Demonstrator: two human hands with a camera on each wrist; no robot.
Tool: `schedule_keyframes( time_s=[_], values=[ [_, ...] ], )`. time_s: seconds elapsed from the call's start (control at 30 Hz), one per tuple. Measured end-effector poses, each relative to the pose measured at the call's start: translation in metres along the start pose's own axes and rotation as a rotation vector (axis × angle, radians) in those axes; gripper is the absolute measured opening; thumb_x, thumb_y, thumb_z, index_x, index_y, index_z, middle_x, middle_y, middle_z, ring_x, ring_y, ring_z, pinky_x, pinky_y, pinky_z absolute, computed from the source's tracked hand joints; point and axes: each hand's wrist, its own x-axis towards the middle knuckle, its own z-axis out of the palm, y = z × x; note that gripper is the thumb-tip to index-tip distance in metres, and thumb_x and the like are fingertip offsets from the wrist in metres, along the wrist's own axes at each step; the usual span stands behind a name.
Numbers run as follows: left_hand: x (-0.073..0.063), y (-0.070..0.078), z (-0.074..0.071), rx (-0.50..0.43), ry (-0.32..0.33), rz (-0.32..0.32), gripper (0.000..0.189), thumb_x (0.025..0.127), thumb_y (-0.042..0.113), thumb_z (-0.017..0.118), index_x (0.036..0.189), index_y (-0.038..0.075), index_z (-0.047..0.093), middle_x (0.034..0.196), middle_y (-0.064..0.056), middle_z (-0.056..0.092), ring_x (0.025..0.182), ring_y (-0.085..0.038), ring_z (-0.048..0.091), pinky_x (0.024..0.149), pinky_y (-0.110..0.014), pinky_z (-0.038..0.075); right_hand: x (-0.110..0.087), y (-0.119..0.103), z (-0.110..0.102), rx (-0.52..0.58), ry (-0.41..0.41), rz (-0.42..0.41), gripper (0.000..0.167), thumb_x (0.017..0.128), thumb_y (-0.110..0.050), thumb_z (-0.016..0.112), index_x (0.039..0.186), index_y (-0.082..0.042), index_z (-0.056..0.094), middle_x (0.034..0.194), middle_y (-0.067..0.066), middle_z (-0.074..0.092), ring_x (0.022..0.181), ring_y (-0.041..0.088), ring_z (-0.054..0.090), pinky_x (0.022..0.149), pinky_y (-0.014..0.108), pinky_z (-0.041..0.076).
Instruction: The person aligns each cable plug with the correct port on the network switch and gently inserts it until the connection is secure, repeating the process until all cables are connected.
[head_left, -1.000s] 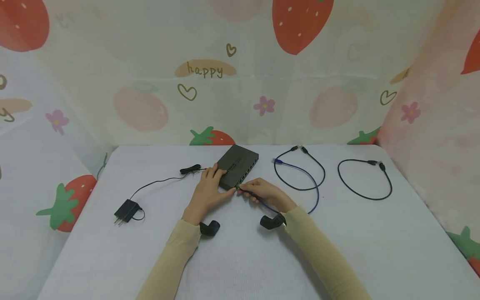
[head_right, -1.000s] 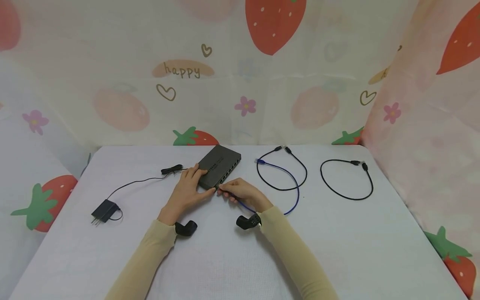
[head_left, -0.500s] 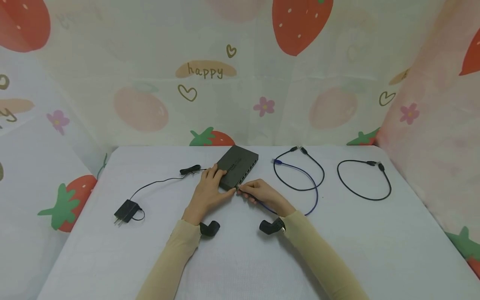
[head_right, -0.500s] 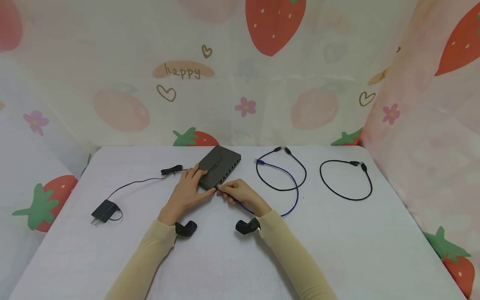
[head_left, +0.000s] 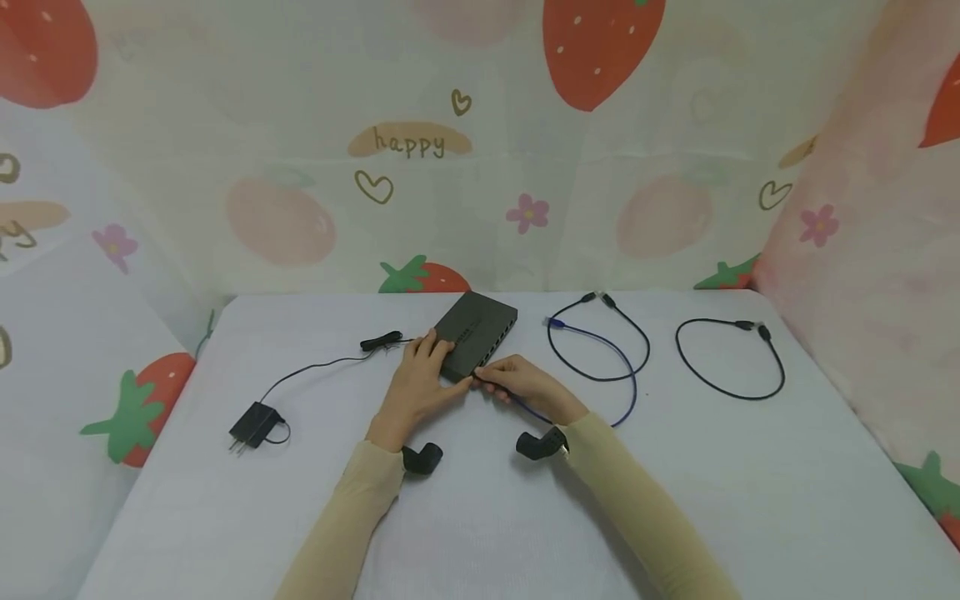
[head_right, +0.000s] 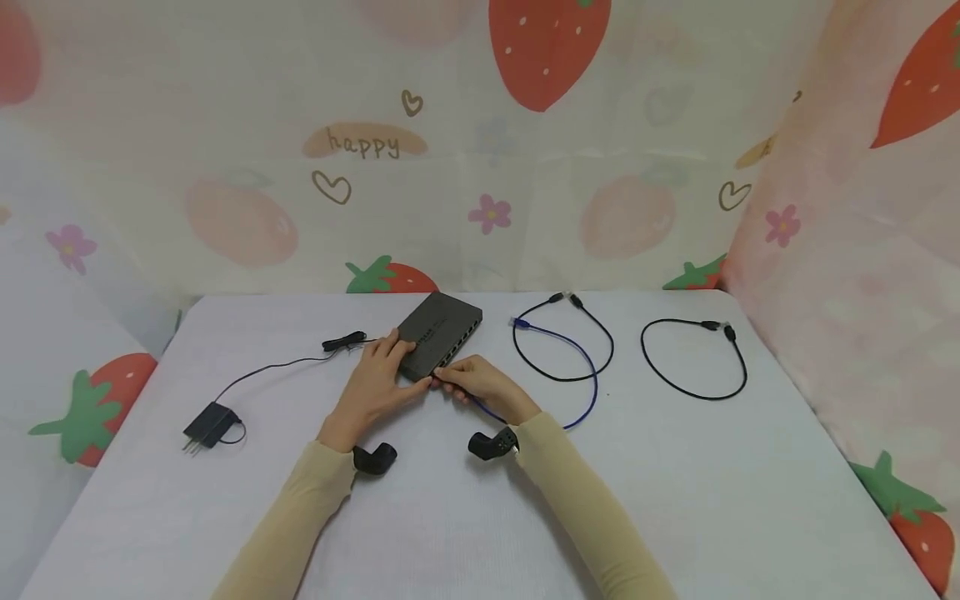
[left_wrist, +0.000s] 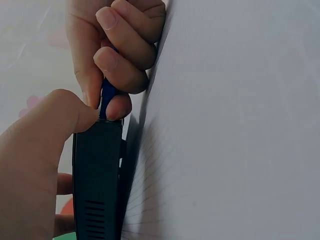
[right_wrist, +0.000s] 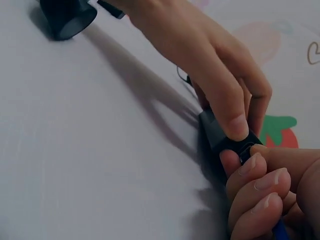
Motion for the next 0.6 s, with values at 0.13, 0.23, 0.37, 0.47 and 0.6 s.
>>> schedule_keyframes(
  time_s=[0.13,0.23,0.37,0.47,0.6],
  values=[
    [0.0001,-0.0004,-0.0013,-0.05,0.028,-0.006,0.048,0.086,0.047,0.056,0.119,0.012,0.058,0.141,-0.018,0.041,0.128,-0.041,0.036,0.099,-0.052,0.037,0.0005,-0.0009,-0.0008,-0.009,0.002,0.009,0.031,0.095,-0.025,0.053,0.087,0.003,0.063,0.064,-0.004,0.051,0.05,0.005,0.039,0.05,0.018,0.034],
    [0.0005,0.0012,0.0004,-0.078,0.04,0.004,0.048,0.084,0.048,0.06,0.117,0.012,0.059,0.14,-0.017,0.043,0.128,-0.041,0.035,0.1,-0.053,0.036,-0.0021,0.0009,-0.0018,0.001,0.003,0.0,0.031,0.095,-0.025,0.053,0.083,0.002,0.063,0.062,-0.004,0.05,0.05,0.005,0.039,0.051,0.018,0.034],
    [0.0005,0.0016,0.0038,-0.058,0.051,0.05,0.064,0.072,0.053,0.072,0.116,0.01,0.057,0.138,-0.022,0.043,0.125,-0.045,0.035,0.099,-0.054,0.037,-0.0027,0.0034,-0.0015,0.021,-0.002,-0.024,0.032,0.095,-0.024,0.053,0.077,0.001,0.06,0.058,-0.004,0.05,0.05,0.006,0.04,0.05,0.019,0.036],
    [0.0001,0.0015,0.0052,-0.051,0.077,0.052,0.064,0.068,0.052,0.076,0.112,0.01,0.058,0.135,-0.022,0.045,0.123,-0.046,0.036,0.098,-0.053,0.038,-0.0023,0.004,-0.0001,0.004,-0.012,-0.043,0.032,0.095,-0.025,0.052,0.076,0.0,0.058,0.058,-0.003,0.05,0.05,0.007,0.042,0.051,0.019,0.038],
    [0.0023,0.0027,0.0042,-0.066,0.089,0.028,0.06,0.068,0.051,0.077,0.11,0.01,0.059,0.134,-0.02,0.047,0.121,-0.043,0.04,0.098,-0.052,0.039,-0.0029,0.0053,-0.0008,-0.045,-0.007,-0.059,0.036,0.095,-0.031,0.052,0.076,-0.001,0.058,0.06,-0.002,0.051,0.051,0.008,0.044,0.054,0.021,0.04]
  ],
)
